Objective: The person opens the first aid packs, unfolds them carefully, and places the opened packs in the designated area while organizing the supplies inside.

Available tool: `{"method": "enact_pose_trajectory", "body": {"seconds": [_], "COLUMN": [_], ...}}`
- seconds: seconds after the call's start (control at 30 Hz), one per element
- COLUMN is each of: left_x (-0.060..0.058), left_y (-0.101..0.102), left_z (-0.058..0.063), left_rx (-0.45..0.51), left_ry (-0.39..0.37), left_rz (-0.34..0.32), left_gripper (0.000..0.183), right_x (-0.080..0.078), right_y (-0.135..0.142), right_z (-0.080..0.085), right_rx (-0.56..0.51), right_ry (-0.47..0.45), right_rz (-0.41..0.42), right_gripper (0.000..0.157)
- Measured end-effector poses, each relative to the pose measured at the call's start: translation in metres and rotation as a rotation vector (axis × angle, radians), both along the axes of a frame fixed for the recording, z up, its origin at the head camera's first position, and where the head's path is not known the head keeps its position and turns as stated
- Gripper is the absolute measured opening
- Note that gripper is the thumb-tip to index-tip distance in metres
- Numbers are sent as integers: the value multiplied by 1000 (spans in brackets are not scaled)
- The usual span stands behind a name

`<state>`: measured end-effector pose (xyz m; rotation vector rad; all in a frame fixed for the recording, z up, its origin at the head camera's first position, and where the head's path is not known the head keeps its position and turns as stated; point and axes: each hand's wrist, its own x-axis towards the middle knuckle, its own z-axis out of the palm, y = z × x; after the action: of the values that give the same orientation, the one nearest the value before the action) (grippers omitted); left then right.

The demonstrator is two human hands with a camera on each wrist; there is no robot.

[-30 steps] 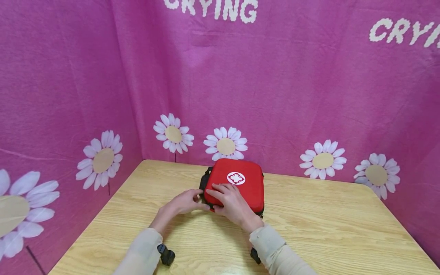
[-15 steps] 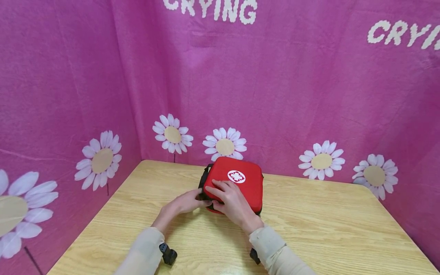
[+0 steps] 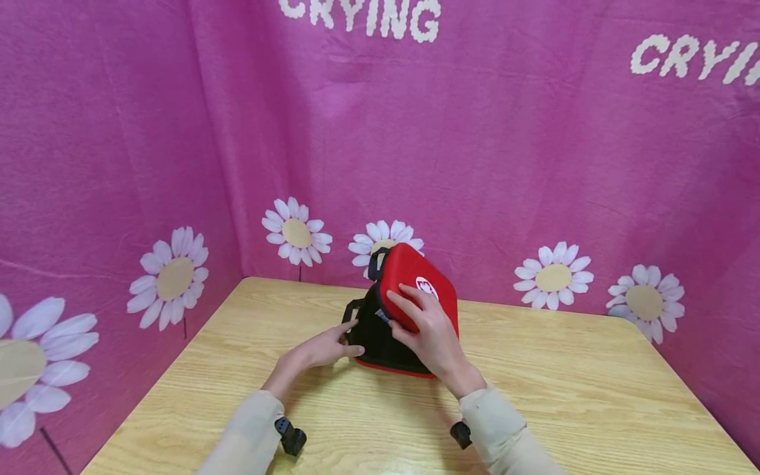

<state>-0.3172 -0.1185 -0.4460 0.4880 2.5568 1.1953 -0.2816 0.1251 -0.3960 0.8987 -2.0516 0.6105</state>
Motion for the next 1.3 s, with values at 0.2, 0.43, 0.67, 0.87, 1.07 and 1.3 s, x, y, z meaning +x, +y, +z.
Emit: {"method": "enact_pose_trajectory", "body": {"seconds": [0.2,0.43,0.67,0.87,1.07,1.3], "left_x": [0,2,3,2,1,1], "left_y": [1,1,-2,-9,-10,-11], "left_z": [1,5,9,9,10,13], "left_rx": [56,34,16,-6,-13,-5], "left_ry": [-34,-49,-81,-110,-118,-128], "left_rz": [-18,18,46,75,90,84], "left_gripper": [80,82,83,83,84,85], "right_x": [2,4,7,25,23,18], "right_y": [18,40,66,80,105,129], "right_z": [9,17,22,34,20,0], "right_rx": [-97,-214,-449,-612,-699,-783], "right_ry": [-13,-53,-68,-150,-291,-400], "right_rz": [-4,-26,-39,-146,-247,-314], "right_gripper": [58,61,60,55,59,58]}}
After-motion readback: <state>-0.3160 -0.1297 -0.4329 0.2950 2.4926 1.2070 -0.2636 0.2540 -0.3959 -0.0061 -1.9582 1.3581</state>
